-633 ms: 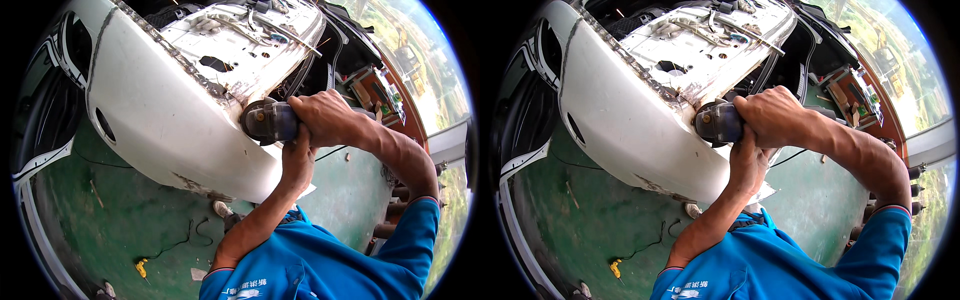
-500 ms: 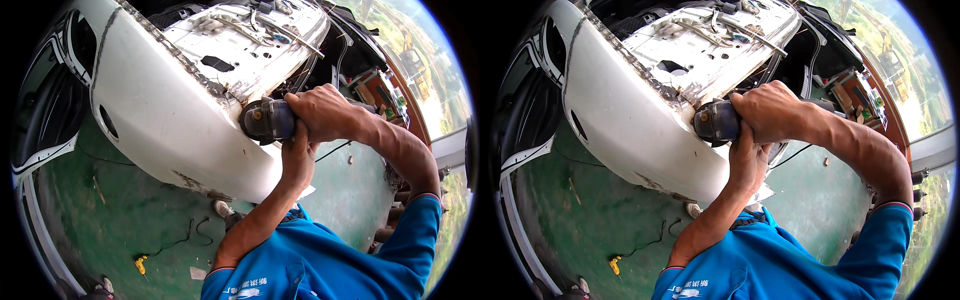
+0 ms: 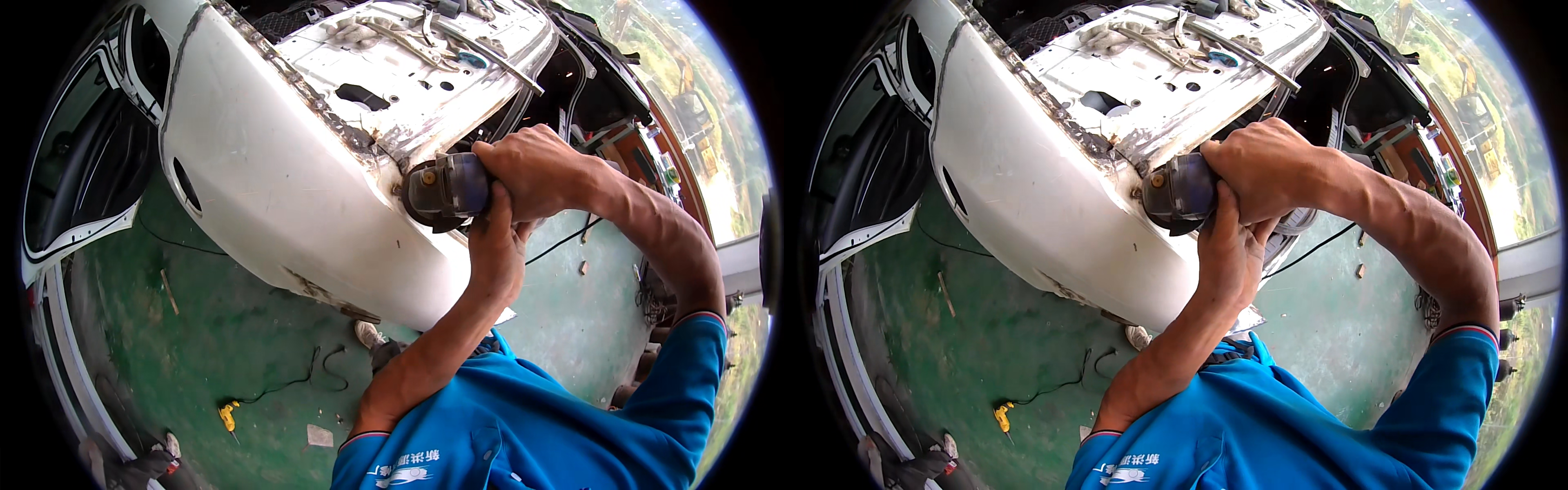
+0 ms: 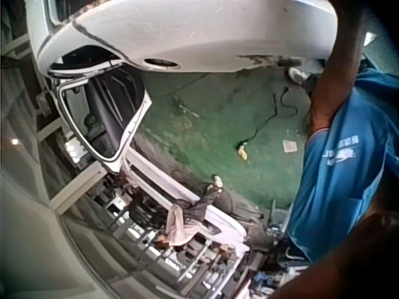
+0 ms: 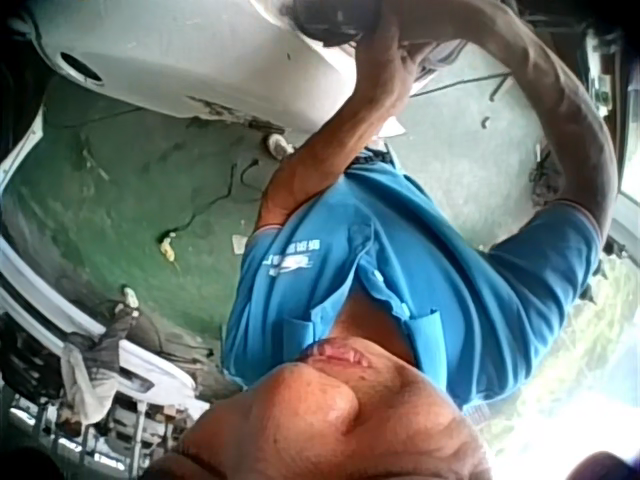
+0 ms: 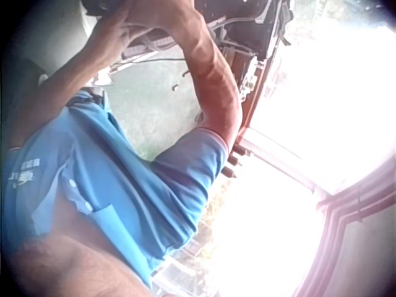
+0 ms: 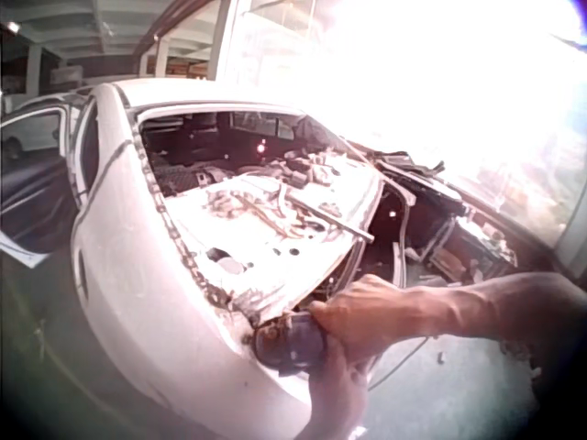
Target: The person uses an angle grinder to remove paint and smooth the front fender of a white car. The operator moves the tool along the curved surface, generating sparks as the grinder contacts the metal. The hood is open and the front bumper is removed, exposing the inner structure.
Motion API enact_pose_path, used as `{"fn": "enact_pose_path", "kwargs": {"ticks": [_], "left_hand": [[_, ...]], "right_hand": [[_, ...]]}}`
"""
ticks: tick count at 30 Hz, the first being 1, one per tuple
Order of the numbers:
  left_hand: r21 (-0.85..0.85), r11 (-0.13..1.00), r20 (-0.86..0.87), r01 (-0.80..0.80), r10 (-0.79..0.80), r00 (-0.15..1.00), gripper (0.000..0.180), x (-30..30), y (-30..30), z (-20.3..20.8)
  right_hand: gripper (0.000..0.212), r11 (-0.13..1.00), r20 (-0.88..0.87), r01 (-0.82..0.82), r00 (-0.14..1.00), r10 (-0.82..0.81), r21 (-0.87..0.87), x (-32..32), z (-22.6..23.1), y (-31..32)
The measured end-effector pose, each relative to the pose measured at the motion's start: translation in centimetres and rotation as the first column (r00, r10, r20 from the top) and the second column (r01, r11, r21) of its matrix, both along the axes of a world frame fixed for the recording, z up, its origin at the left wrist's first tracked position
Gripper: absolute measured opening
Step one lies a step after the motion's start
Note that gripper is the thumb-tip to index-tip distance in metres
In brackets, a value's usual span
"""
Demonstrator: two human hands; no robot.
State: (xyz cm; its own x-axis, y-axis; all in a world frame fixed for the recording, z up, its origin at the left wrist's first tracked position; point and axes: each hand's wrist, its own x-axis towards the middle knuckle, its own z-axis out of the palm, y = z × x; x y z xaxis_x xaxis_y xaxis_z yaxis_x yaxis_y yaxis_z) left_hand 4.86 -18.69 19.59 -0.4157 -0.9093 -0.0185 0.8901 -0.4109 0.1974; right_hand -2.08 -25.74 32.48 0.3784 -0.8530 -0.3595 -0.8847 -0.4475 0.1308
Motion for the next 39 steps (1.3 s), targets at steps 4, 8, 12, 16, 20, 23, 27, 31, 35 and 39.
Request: {"fn": "enact_pose_path", "kwargs": {"ticks": [4,8,12,16,20,23,27,31,35,39], "left_hand": [[0.015,1.0,0.014,0.008,-0.008,1.0,0.069,0.0,-0.3,-0.2],[0.013,1.0,0.031,-0.022,0.021,0.999,0.069,0.0,-0.1,-0.1],[0.015,0.999,0.028,-0.036,0.035,0.999,0.068,-0.4,-0.2,-0.2],[0.03,0.999,0.026,-0.019,0.018,0.999,0.07,-0.3,-0.3,0.1],[0.028,0.999,0.053,-0.047,0.045,0.998,0.072,-0.3,-0.2,0.3],[0.029,0.998,0.07,-0.057,0.054,0.996,0.072,-0.3,-0.2,0.3],[0.019,0.999,0.043,-0.037,0.037,0.998,0.072,-0.3,-0.1,-0.5],[-0.004,0.998,0.053,-0.07,0.07,0.996,0.071,-0.5,-0.3,-0.6],[-0.018,0.997,0.062,-0.079,0.08,0.995,0.072,-0.7,-0.1,-0.1],[-0.044,0.998,0.048,-0.054,0.056,0.997,0.072,-0.5,-0.2,0.3]], "right_hand": [[0.041,1.0,0.015,-0.006,1.0,0.006,-0.005,0.1,0.2,-0.2],[0.041,1.0,0.002,-0.007,1.0,0.007,0.014,-0.1,-0.1,-0.4],[0.041,1.0,-0.001,-0.011,1.0,0.011,0.016,-0.2,-0.1,-0.5],[0.04,1.0,0.003,-0.029,1.0,0.029,0.005,-0.3,0.0,-0.6],[0.039,0.999,0.009,-0.041,0.999,0.041,0.0,-0.4,-0.1,-0.6],[0.036,0.998,0.039,-0.06,0.997,0.06,-0.007,-0.5,-0.2,-0.5],[0.037,0.996,0.039,-0.084,0.996,0.084,-0.016,-0.5,-0.4,-0.4],[0.038,0.993,0.015,-0.105,0.994,0.106,-0.052,-0.3,-0.3,-0.4],[0.038,0.993,0.016,-0.108,0.994,0.109,-0.049,-0.4,0.0,-0.4],[0.039,0.993,-0.012,-0.115,0.993,0.115,-0.036,-0.3,0.3,-0.6]]}}
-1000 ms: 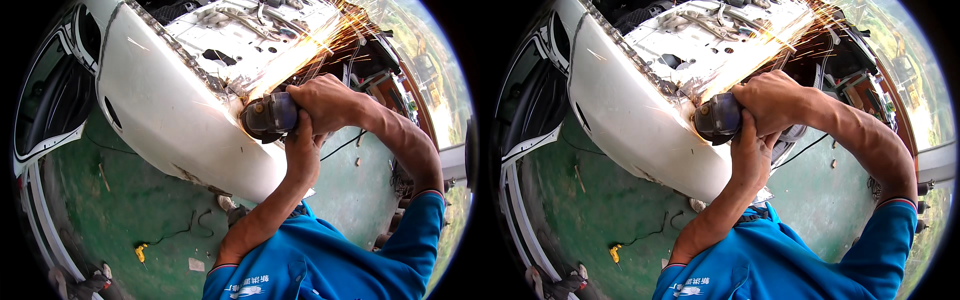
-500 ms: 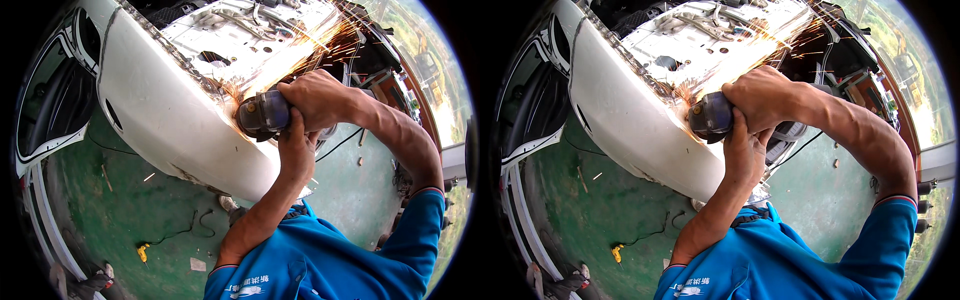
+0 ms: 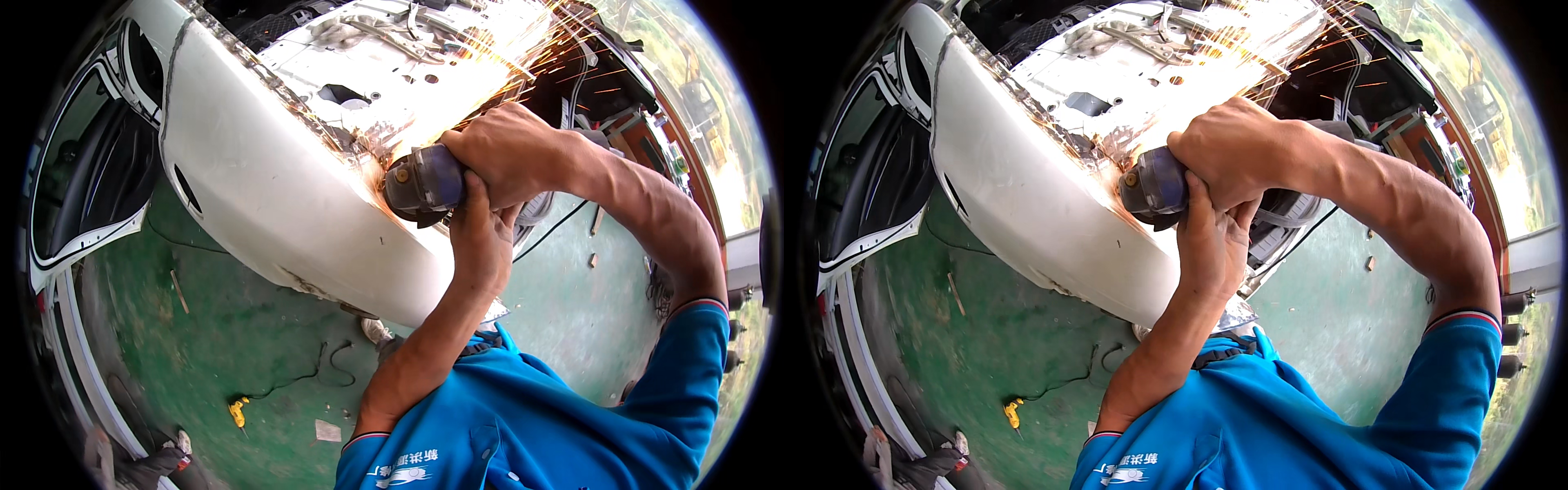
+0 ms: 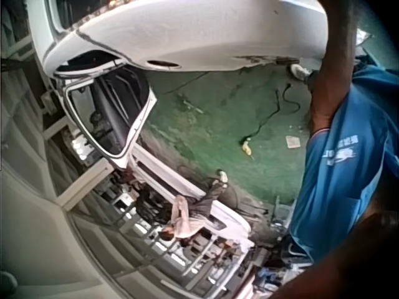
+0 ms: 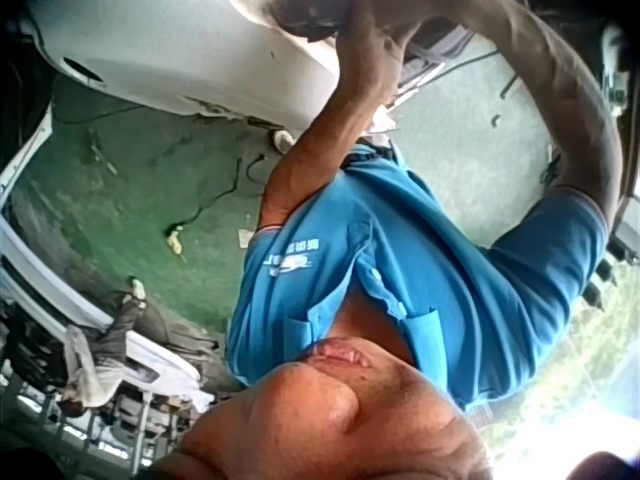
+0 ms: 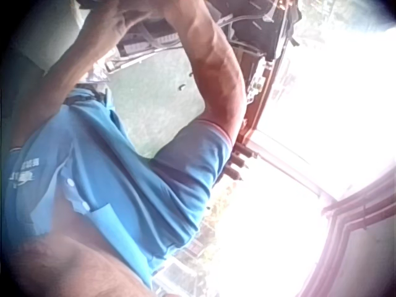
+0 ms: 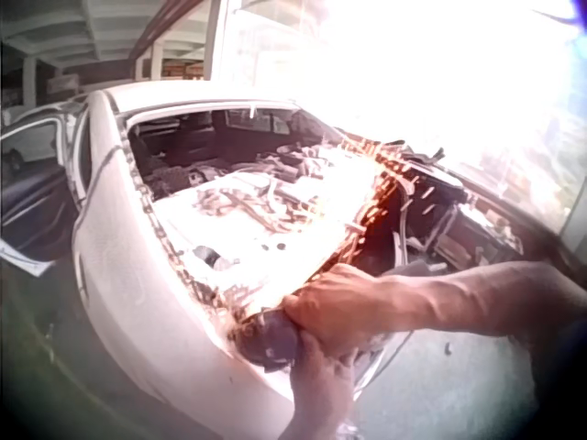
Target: The person uses an angle grinder to remove paint and smooth the front fender of a white car. The operator moves the tool along the curved surface, generating sparks as the grinder contacts the metal. The hood is open and the front bumper is removed, exposing the inner structure.
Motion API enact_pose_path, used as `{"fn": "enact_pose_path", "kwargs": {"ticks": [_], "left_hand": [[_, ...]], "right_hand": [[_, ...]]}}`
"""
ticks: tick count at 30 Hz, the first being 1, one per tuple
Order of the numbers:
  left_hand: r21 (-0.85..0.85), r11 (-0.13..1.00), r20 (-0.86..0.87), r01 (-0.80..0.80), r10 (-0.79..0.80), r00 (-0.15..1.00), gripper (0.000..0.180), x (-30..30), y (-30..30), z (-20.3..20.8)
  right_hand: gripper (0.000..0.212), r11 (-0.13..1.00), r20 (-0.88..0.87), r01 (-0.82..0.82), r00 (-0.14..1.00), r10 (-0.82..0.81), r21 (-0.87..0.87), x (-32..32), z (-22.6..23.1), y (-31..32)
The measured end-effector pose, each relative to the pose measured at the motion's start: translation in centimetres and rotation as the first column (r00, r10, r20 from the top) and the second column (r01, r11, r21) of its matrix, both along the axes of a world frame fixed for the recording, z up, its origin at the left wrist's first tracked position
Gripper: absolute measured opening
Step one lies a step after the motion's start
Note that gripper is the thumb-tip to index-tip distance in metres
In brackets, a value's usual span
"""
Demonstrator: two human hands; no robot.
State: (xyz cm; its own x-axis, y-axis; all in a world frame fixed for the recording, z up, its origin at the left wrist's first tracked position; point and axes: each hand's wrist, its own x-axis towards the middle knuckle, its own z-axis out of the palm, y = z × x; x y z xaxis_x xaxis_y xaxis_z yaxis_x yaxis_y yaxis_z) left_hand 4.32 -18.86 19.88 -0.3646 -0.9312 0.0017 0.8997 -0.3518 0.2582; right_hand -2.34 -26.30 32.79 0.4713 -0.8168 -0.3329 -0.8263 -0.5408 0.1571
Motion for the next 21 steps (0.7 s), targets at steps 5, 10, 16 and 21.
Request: {"fn": "enact_pose_path", "kwargs": {"ticks": [5,10,16,21], "left_hand": [[-0.012,0.998,-0.01,0.062,-0.062,0.998,0.074,-0.4,0.5,0.2],[-0.017,0.995,0.055,0.103,-0.102,0.993,0.075,-0.9,1.5,0.2],[0.008,0.995,0.092,0.099,-0.1,0.991,0.075,-0.9,1.0,-0.4],[0.004,0.999,0.063,0.054,-0.054,0.997,0.074,-0.1,0.2,-0.8]], "right_hand": [[0.04,0.999,-0.025,0.035,0.999,-0.035,0.009,-0.5,1.1,0.9],[0.044,0.994,-0.017,0.105,0.994,-0.104,0.043,-1.6,1.1,2.1],[0.042,0.993,0.002,0.1,0.995,-0.1,0.058,-1.4,0.4,1.7],[0.037,1.0,0.061,0.001,0.998,-0.002,0.003,-1.3,-0.5,0.7]]}}
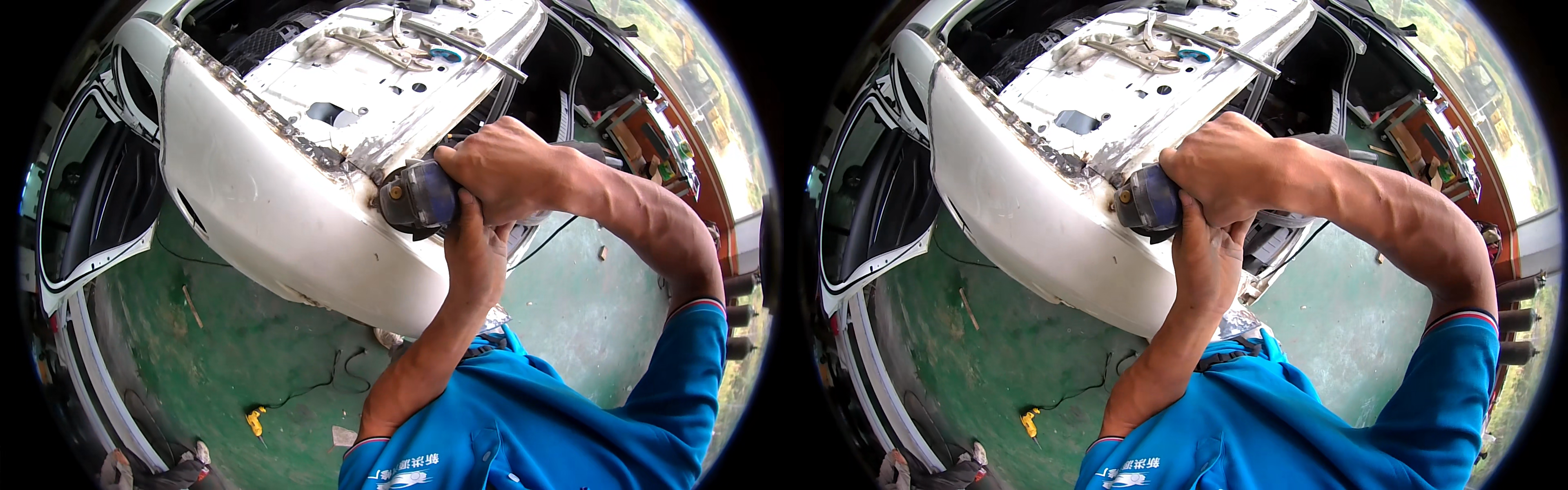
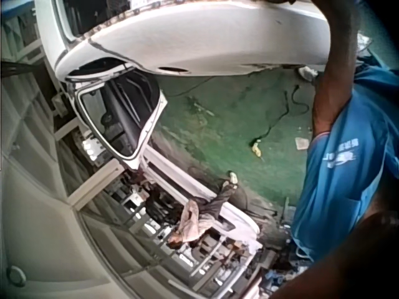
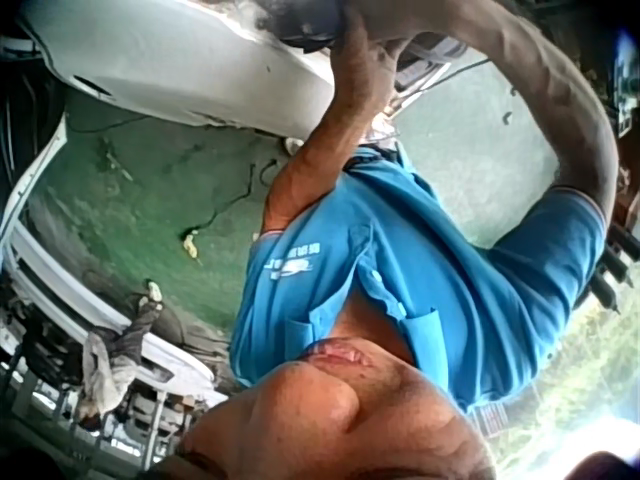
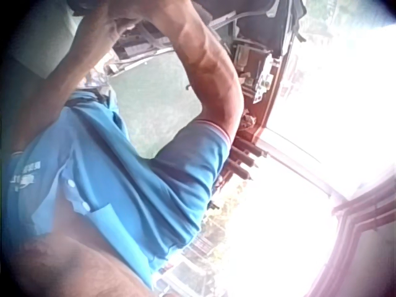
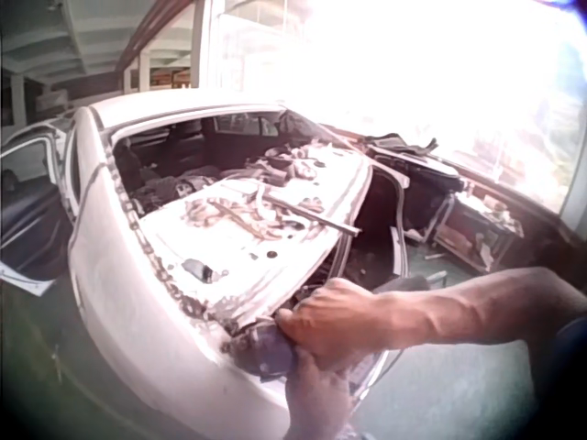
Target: The person uses an angle grinder to remove paint and smooth the front fender of a white car. The operator moves the tool along the curved surface, generating sparks as the grinder contacts the metal. The hood is open and the front bumper is removed, exposing the inner structure.
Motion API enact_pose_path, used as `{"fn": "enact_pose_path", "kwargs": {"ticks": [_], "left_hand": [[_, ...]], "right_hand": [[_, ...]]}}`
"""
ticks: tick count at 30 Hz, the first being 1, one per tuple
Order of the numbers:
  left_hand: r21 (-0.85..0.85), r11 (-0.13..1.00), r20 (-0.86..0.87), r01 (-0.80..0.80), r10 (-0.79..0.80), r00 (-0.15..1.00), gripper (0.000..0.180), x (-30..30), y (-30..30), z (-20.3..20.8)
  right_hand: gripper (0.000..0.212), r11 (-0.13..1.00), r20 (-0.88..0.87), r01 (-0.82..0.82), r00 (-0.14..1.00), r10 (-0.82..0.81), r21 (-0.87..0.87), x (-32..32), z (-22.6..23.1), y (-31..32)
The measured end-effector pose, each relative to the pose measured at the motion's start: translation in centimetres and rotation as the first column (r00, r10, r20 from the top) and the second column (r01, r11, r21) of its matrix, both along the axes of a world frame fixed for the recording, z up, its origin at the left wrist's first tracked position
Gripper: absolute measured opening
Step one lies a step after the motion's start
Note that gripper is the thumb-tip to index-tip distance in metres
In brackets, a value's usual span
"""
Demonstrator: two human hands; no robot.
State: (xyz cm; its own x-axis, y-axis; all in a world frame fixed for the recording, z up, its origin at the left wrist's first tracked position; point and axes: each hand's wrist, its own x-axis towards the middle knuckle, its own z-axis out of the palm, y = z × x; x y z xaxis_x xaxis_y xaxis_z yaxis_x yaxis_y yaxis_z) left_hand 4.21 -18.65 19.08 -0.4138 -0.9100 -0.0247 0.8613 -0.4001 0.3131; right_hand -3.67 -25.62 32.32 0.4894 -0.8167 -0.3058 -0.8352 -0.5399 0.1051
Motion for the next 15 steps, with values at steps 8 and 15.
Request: {"fn": "enact_pose_path", "kwargs": {"ticks": [8,15], "left_hand": [[-0.018,0.999,-0.05,-0.038,0.037,0.998,0.074,-0.2,-0.3,0.4],[-0.025,0.997,-0.058,-0.069,0.068,0.996,0.075,-0.1,-0.5,0.6]], "right_hand": [[0.032,1.0,-0.039,-0.009,0.999,0.01,0.023,0.9,0.7,-0.6],[0.034,0.999,-0.068,0.004,0.998,-0.001,0.047,1.6,1.0,-1.1]]}}
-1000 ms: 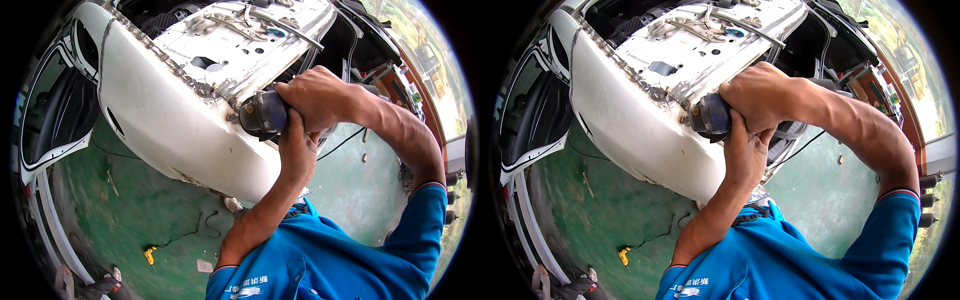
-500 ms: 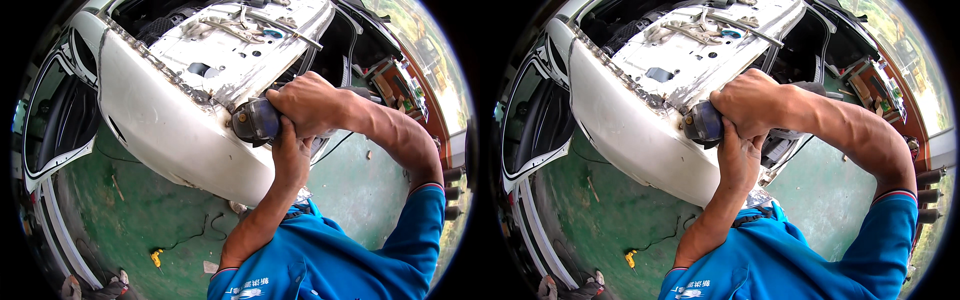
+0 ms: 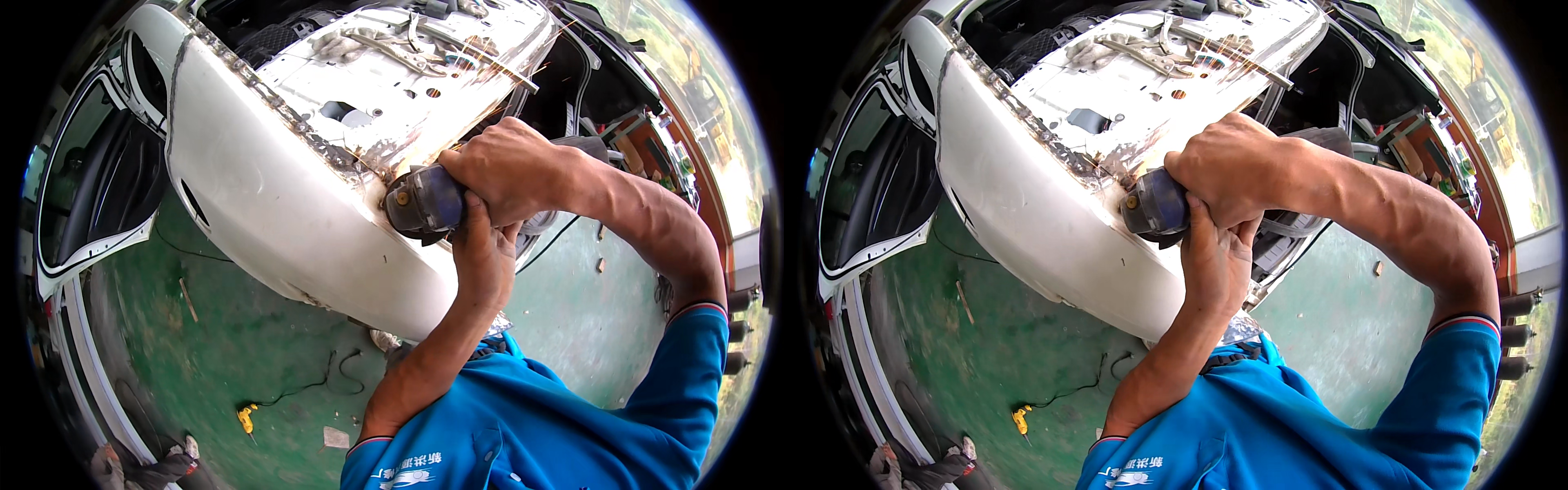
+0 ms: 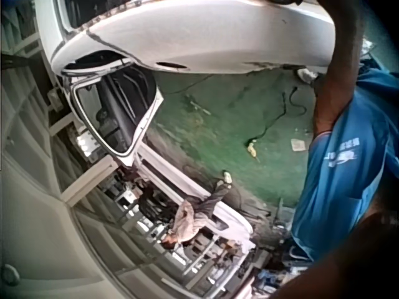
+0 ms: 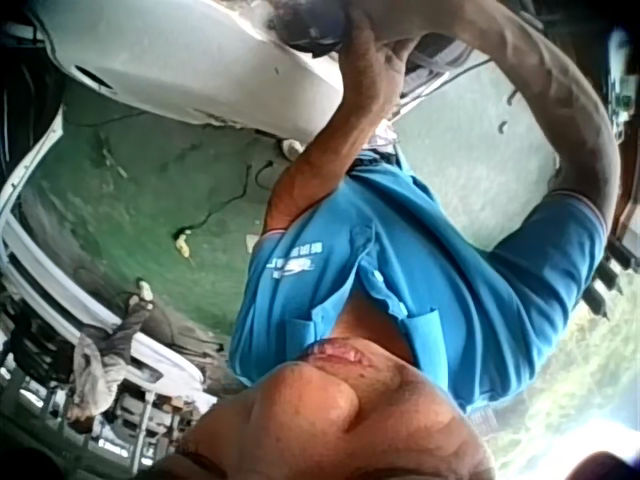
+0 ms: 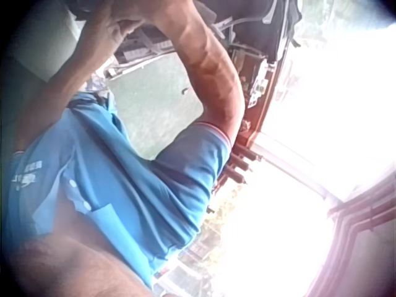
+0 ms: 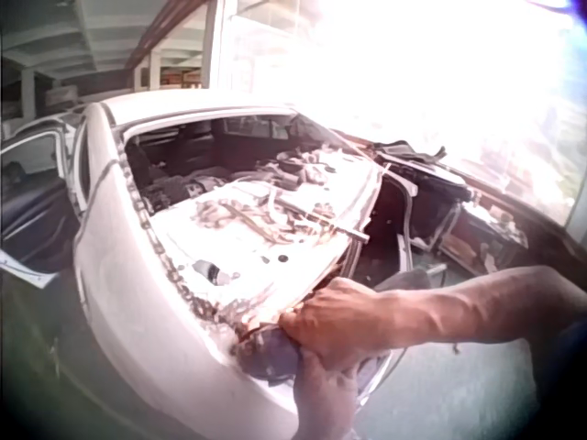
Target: The person uses an angle grinder to remove paint and smooth the front fender of a white car. The operator moves the tool along the curved surface, generating sparks as the grinder contacts the metal. The hood is open and the front bumper is removed, exposing the inner structure.
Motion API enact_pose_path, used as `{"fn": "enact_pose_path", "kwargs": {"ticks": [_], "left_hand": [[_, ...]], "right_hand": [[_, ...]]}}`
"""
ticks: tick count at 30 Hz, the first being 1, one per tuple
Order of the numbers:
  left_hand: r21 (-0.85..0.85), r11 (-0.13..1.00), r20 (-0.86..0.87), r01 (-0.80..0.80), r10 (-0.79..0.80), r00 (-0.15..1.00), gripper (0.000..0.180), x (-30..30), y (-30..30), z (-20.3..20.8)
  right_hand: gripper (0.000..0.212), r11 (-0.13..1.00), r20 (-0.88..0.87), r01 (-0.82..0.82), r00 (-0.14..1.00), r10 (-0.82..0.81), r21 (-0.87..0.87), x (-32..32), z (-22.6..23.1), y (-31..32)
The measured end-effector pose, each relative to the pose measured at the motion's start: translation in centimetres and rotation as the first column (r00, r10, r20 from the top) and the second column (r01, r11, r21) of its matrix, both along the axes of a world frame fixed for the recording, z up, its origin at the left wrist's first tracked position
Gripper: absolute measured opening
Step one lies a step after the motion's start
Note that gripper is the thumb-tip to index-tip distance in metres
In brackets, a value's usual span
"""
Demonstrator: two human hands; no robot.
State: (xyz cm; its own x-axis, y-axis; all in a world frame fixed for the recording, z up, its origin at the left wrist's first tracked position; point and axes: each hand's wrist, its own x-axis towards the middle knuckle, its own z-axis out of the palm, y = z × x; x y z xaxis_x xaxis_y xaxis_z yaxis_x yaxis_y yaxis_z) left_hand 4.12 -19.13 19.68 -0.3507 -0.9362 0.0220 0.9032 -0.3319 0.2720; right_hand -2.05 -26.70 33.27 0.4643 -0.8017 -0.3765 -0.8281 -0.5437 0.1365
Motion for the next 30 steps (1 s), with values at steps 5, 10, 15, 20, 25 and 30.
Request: {"fn": "enact_pose_path", "kwargs": {"ticks": [5,10,15,20,25,30], "left_hand": [[0.035,0.999,-0.022,-0.018,0.018,1.0,0.076,-0.2,-0.1,0.0],[0.029,0.999,-0.041,-0.029,0.03,0.999,0.076,-0.2,-0.2,0.1],[0.032,0.999,-0.05,-0.042,0.044,0.998,0.076,-0.2,-0.5,0.5],[0.06,0.996,-0.101,-0.061,0.067,0.993,0.072,-0.4,-0.7,0.8],[0.056,0.997,-0.147,-0.057,0.065,0.987,0.072,-0.4,-0.8,1.3],[0.059,0.996,-0.212,-0.069,0.08,0.974,0.074,-0.5,-1.3,1.4]], "right_hand": [[0.034,0.999,0.007,-0.05,0.999,0.05,-0.013,0.2,0.1,-0.4],[0.037,0.997,0.024,-0.069,0.997,0.07,-0.024,-0.1,-0.4,-0.9],[0.035,0.993,0.011,-0.119,0.993,0.119,-0.027,0.0,-0.1,-1.4],[0.038,0.987,-0.016,-0.157,0.987,0.157,-0.022,0.4,0.4,-1.6],[0.041,0.984,-0.067,-0.177,0.982,0.177,-0.002,0.7,0.8,-2.1],[0.041,0.976,-0.07,-0.216,0.974,0.216,0.009,1.2,0.9,-2.7]]}}
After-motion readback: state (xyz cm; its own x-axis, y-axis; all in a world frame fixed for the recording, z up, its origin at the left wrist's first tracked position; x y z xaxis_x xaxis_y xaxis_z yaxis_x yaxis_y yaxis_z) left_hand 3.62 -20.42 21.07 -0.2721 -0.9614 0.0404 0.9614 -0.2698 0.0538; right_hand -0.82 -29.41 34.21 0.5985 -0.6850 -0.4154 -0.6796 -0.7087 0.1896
